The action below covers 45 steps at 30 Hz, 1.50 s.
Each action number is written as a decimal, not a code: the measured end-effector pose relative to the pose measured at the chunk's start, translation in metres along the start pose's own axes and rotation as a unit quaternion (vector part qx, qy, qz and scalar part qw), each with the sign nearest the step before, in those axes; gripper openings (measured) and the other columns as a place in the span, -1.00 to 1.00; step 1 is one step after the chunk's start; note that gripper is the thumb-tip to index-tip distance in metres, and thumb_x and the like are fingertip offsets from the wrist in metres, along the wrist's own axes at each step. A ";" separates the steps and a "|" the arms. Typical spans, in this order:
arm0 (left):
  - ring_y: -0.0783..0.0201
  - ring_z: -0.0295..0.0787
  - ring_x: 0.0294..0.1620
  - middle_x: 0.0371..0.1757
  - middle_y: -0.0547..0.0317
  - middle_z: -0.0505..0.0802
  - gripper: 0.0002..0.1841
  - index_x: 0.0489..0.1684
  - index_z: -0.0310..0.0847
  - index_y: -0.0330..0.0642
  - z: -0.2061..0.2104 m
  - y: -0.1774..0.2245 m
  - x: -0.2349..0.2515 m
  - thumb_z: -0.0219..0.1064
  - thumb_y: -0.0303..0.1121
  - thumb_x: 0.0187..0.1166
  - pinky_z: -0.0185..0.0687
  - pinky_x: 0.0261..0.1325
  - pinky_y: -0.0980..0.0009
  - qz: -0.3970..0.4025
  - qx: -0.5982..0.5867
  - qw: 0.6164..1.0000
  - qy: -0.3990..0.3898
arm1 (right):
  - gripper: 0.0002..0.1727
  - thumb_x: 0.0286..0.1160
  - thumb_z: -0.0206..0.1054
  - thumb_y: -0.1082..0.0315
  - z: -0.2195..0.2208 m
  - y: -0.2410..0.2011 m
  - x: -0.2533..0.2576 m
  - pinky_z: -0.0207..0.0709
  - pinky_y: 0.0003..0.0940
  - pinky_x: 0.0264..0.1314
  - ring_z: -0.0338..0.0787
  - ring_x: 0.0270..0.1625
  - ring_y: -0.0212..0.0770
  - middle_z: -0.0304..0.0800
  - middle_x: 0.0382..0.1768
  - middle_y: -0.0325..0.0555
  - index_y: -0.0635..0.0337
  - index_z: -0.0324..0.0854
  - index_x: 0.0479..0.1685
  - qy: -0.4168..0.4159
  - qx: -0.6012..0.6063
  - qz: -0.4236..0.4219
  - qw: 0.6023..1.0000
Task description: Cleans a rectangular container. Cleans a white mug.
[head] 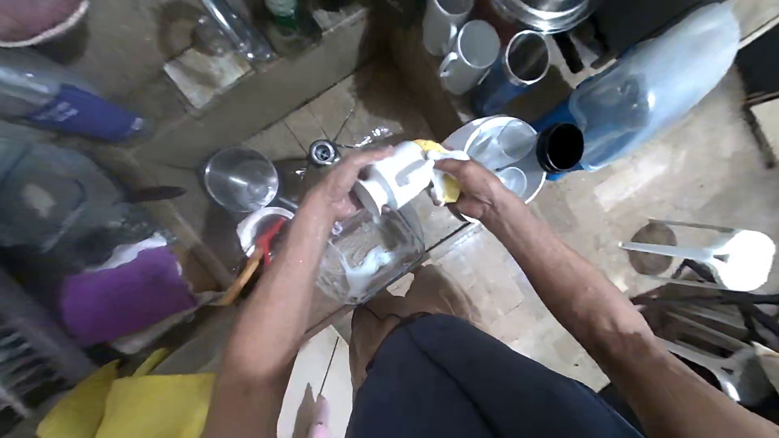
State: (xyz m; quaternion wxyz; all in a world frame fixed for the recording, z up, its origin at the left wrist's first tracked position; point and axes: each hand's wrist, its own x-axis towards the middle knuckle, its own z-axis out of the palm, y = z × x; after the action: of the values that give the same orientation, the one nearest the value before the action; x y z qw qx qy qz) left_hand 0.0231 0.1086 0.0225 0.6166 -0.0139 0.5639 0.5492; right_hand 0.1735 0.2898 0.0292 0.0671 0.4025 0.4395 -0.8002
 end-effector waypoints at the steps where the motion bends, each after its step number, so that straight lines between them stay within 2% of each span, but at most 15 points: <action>1: 0.14 0.86 -0.13 0.00 0.08 0.86 -0.57 0.28 0.63 -0.01 -0.008 0.009 -0.003 0.18 0.06 0.69 0.84 -0.18 0.15 0.024 -0.004 1.000 0.017 | -0.57 0.74 0.19 0.26 0.008 -0.002 0.009 0.63 -0.38 -0.53 0.68 -0.51 -0.26 0.75 -0.23 -0.06 -0.09 0.46 0.56 -0.004 0.019 -0.004 1.000; 8: 0.15 0.74 -0.12 0.07 0.06 0.74 -0.53 0.28 0.59 0.02 -0.006 0.052 0.011 0.42 0.08 0.56 0.70 -0.30 0.19 0.242 0.111 0.906 0.330 | -0.63 0.76 0.13 0.17 0.061 -0.028 0.057 0.58 -0.42 -0.59 0.63 -0.57 -0.28 0.67 -0.36 -0.09 -0.05 0.44 0.47 -0.006 0.147 -0.042 0.988; 10: 0.14 0.72 0.08 0.15 0.05 0.76 -0.51 0.36 0.58 -0.01 -0.006 0.052 0.023 0.24 0.13 0.69 0.67 -0.02 0.06 0.279 0.125 0.871 0.385 | -0.59 0.76 0.17 0.16 0.078 -0.026 0.053 0.63 -0.36 -0.53 0.67 -0.51 -0.24 0.69 -0.27 -0.06 -0.06 0.40 0.52 0.012 0.165 -0.068 0.984; 14: 0.02 0.80 0.20 0.25 0.00 0.79 -0.49 0.51 0.50 0.07 -0.021 0.055 0.024 0.18 0.12 0.74 0.81 0.11 -0.06 0.214 -0.133 0.929 0.271 | -0.26 0.49 0.38 0.54 0.095 -0.016 0.034 0.78 -0.25 -0.30 0.80 -0.28 -0.15 0.75 0.07 0.10 0.10 0.26 0.73 -0.066 -0.008 -0.235 0.970; 17: 0.08 0.83 0.07 0.04 0.02 0.84 -0.57 0.30 0.59 -0.05 -0.040 0.056 0.015 0.24 0.05 0.71 0.80 0.11 0.05 0.164 -0.216 0.953 0.134 | -0.28 0.32 0.60 0.38 0.077 -0.012 0.042 0.67 -0.07 0.40 0.80 0.30 -0.03 0.69 0.44 0.10 0.32 0.51 0.56 -0.119 -0.445 -0.426 0.779; 19: 0.10 0.84 0.06 0.03 0.04 0.85 -0.55 0.30 0.62 -0.06 -0.046 0.056 0.008 0.30 0.05 0.66 0.81 0.10 0.07 0.122 -0.162 0.969 0.138 | -0.53 0.39 0.46 0.41 0.071 -0.014 0.051 0.72 0.21 -0.18 0.86 -0.12 0.22 0.70 0.37 0.19 -0.08 0.74 0.34 -0.107 -0.639 -0.477 0.594; 21: 0.10 0.85 0.04 0.02 0.04 0.85 -0.55 0.28 0.63 -0.05 -0.054 0.054 0.009 0.33 0.06 0.63 0.82 0.08 0.06 0.099 -0.153 0.973 0.144 | -0.54 0.47 0.37 0.47 0.077 -0.020 0.053 0.65 0.27 -0.34 0.82 -0.22 0.30 0.68 0.33 0.25 -0.21 0.73 0.32 -0.115 -0.702 -0.451 0.539; 24: 0.09 0.84 0.06 0.04 0.02 0.85 -0.56 0.31 0.62 -0.08 -0.057 0.044 0.020 0.40 -0.02 0.60 0.82 0.10 0.07 0.158 -0.196 0.953 0.166 | -0.49 0.28 0.49 0.51 0.094 -0.022 0.046 0.73 0.09 -0.02 0.85 -0.03 0.10 0.74 0.27 0.10 0.22 0.64 0.32 -0.148 -0.608 -0.306 0.717; 26: 0.09 0.84 0.07 0.07 -0.01 0.85 -0.53 0.37 0.61 -0.12 -0.054 0.034 0.029 0.44 -0.08 0.58 0.82 0.13 0.07 0.249 -0.200 0.923 0.213 | -0.49 0.32 0.39 0.63 0.105 -0.018 0.042 0.79 -0.27 -0.32 0.82 -0.34 -0.14 0.76 -0.15 0.06 0.33 0.40 0.30 -0.160 -0.313 -0.154 0.923; 28: 0.14 0.82 0.14 0.17 0.03 0.83 -0.50 0.51 0.52 -0.11 -0.052 0.025 0.037 0.30 -0.04 0.71 0.80 0.20 0.08 0.338 -0.175 0.896 0.228 | -0.60 0.36 0.28 0.63 0.107 -0.019 0.038 0.64 -0.39 -0.53 0.70 -0.52 -0.26 0.72 -0.36 -0.04 0.20 0.45 0.20 -0.159 -0.061 -0.062 0.983; 32: 0.22 0.81 0.16 0.22 0.12 0.80 -0.49 0.66 0.38 -0.05 -0.056 0.010 0.043 -0.02 -0.01 0.88 0.80 0.21 0.15 0.382 -0.109 0.898 0.187 | -0.51 0.27 0.33 0.68 0.090 -0.015 0.036 0.68 -0.37 -0.48 0.74 -0.45 -0.24 0.76 -0.26 -0.05 0.22 0.44 0.24 -0.178 -0.090 -0.078 0.977; 36: 0.20 0.83 0.11 0.13 0.13 0.83 -0.47 0.56 0.47 -0.11 -0.055 0.004 0.038 0.25 -0.01 0.74 0.82 0.19 0.17 0.406 -0.116 0.892 0.161 | -0.67 0.58 0.35 0.29 0.081 -0.015 0.039 0.67 -0.42 -0.45 0.75 -0.43 -0.31 0.79 -0.28 -0.11 0.18 0.53 0.25 -0.145 -0.127 -0.072 0.979; 38: 0.10 0.83 0.19 0.18 0.03 0.84 -0.41 0.60 0.40 -0.15 -0.055 0.006 0.040 0.30 -0.01 0.70 0.81 0.26 0.11 0.424 -0.143 0.886 0.126 | -0.55 0.51 0.45 0.26 0.084 -0.022 0.033 0.72 -0.36 -0.07 0.79 -0.13 -0.31 0.81 -0.07 -0.09 0.21 0.56 0.35 -0.084 -0.228 -0.102 0.965; 40: 0.09 0.83 0.22 0.22 0.01 0.83 -0.40 0.62 0.36 -0.13 -0.056 0.012 0.041 0.27 0.02 0.71 0.80 0.29 0.11 0.417 -0.156 0.889 0.102 | -0.38 0.35 0.60 0.23 0.085 -0.026 0.030 0.62 -0.09 0.34 0.78 0.19 -0.09 0.78 0.13 0.15 0.38 0.58 0.38 -0.050 -0.388 -0.214 0.895; 45: 0.24 0.84 0.03 0.02 0.14 0.87 -0.55 0.33 0.64 -0.07 -0.049 0.032 0.038 0.15 0.05 0.78 0.82 0.09 0.20 0.290 -0.200 0.923 0.153 | -0.40 0.38 0.58 0.06 0.082 -0.004 0.050 0.67 -0.03 0.30 0.81 0.16 0.03 0.81 0.06 0.21 0.39 0.66 0.22 -0.041 -0.438 -0.475 0.762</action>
State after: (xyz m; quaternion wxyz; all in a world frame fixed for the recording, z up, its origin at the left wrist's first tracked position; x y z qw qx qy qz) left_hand -0.0414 0.1153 -0.0026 0.3212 -0.0563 0.5090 0.7966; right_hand 0.0902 0.2425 0.0207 -0.1347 0.0355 0.8741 -0.4654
